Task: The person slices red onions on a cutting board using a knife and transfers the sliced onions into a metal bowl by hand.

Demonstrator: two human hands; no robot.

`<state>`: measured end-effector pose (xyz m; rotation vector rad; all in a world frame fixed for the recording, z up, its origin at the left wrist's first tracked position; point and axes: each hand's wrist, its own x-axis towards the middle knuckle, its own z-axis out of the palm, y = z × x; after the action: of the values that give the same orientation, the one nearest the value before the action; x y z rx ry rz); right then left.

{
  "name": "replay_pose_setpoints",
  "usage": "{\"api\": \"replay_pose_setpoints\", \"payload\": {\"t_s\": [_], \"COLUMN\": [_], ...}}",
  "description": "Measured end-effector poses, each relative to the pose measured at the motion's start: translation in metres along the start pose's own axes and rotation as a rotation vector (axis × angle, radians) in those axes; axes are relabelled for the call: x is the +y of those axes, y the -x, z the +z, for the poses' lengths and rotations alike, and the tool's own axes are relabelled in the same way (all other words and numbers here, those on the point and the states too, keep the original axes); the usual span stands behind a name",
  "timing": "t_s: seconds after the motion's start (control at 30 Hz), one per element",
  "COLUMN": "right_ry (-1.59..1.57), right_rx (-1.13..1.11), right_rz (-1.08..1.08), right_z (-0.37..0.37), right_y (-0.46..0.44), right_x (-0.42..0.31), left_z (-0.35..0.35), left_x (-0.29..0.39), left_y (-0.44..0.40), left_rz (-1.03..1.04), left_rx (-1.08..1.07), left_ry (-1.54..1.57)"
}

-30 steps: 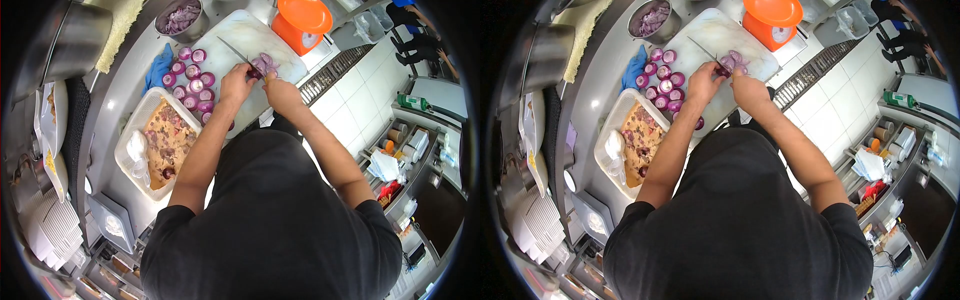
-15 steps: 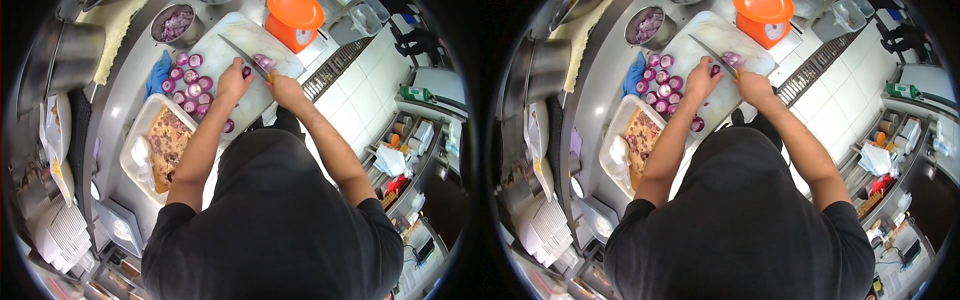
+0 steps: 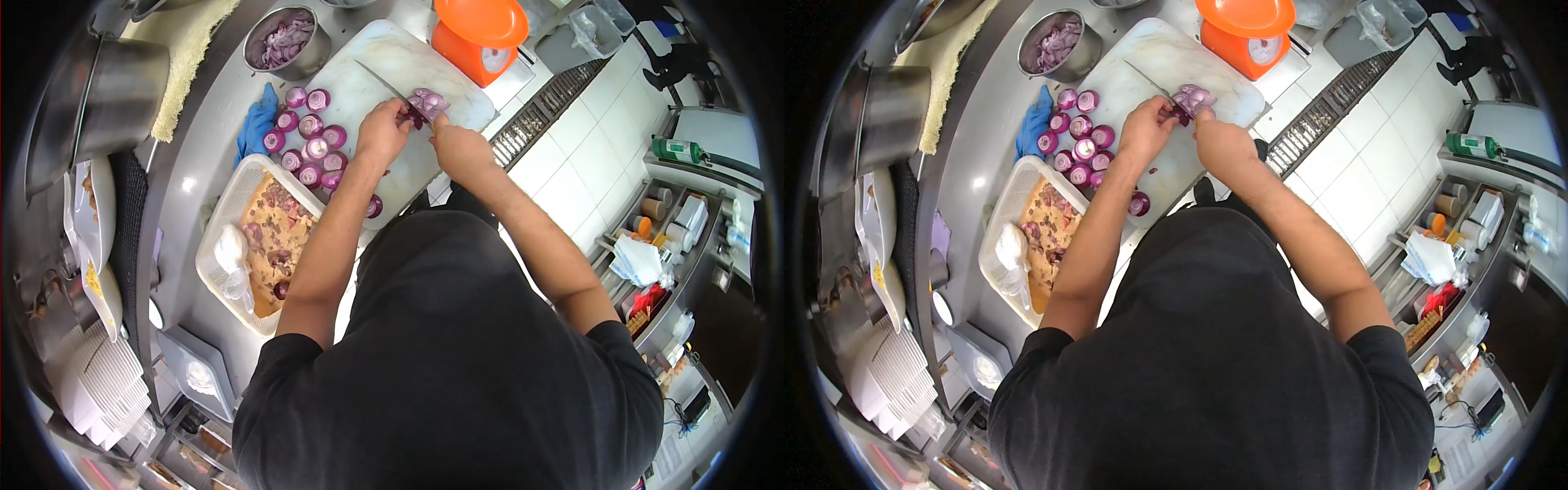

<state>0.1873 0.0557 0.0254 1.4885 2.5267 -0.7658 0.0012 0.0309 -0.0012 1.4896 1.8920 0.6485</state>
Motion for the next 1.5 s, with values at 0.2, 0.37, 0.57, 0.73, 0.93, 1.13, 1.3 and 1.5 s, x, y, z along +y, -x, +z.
{"api": "replay_pose_setpoints", "payload": {"t_s": [0.2,0.37,0.57,0.73,0.93,1.13,1.3,1.5], "right_ry": [0.01,-0.01,-0.004,-0.012,0.038,0.022,0.053,0.026], "right_rx": [-0.007,0.025,-0.049,0.005,-0.063,-0.003,-0.112,-0.076], "right_rz": [-0.065,-0.032,-0.042,0.008,-0.055,0.008,-0.017,0.047], "right_z": [-0.015,-0.006,-0.028,0.0,-0.035,0.002,-0.038,-0.007], "right_y": [-0.001,0.004,0.003,0.003,0.005,0.003,0.008,0.001], "right_x": [-0.001,-0.005,-0.013,-0.011,-0.018,-0.016,-0.023,-0.021], "left_z": [0.004,0.006,0.008,0.007,0.001,0.004,0.004,0.007], "left_x": [-0.005,-0.01,-0.012,-0.011,-0.004,-0.005,-0.01,-0.011], "left_y": [-0.002,-0.004,-0.002,-0.003,0.0,0.004,0.003,0.007], "left_rz": [0.022,0.014,-0.009,-0.035,-0.027,-0.062,-0.043,-0.035], "left_rx": [0.038,0.037,0.029,0.035,0.053,0.036,0.045,0.095], "left_ry": [0.02,0.097,0.128,0.165,0.125,0.13,0.126,0.182]}}
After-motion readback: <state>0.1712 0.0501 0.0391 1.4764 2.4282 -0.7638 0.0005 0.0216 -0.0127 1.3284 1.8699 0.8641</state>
